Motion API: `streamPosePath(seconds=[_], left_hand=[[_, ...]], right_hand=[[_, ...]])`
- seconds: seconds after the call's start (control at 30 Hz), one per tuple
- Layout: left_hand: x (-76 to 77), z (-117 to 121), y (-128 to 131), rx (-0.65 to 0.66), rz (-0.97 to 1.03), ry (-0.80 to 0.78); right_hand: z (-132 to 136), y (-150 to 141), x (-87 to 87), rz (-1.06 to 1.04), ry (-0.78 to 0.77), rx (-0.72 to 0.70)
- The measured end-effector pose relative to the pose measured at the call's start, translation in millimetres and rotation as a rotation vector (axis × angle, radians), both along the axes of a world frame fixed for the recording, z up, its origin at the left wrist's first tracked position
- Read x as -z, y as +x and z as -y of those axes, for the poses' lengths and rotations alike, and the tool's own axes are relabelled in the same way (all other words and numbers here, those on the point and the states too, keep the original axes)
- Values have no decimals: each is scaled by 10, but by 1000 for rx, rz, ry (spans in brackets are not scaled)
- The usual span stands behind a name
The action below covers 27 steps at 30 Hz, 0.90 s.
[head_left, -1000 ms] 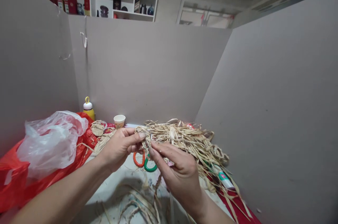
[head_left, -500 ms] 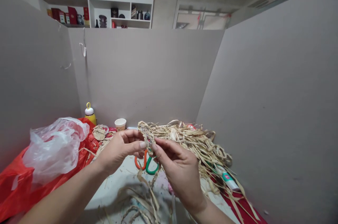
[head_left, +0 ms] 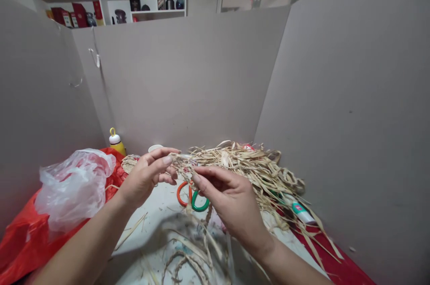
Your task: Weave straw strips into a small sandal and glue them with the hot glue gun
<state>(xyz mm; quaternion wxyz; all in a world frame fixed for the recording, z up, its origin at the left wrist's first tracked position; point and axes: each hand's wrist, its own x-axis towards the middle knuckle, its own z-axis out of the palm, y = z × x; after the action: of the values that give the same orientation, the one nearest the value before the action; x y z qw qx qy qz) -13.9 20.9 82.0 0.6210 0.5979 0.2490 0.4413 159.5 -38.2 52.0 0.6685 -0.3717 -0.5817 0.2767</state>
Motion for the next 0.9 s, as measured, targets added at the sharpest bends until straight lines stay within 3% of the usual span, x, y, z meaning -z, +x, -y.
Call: streamPosePath(seconds=[0.2, 0.43, 0.67, 0.9], left_hand=[[5, -10, -30, 63, -188, 52], [59, 6, 13, -45, -125, 84], [-61, 57, -60, -43, -41, 56], [-52, 123, -60, -73, -122, 151]], right_hand=[[22, 64, -81, 149, -100, -144], [23, 75, -109, 77, -169, -226], [32, 98, -95, 78, -77, -102], [65, 66, -75, 283, 68, -11]])
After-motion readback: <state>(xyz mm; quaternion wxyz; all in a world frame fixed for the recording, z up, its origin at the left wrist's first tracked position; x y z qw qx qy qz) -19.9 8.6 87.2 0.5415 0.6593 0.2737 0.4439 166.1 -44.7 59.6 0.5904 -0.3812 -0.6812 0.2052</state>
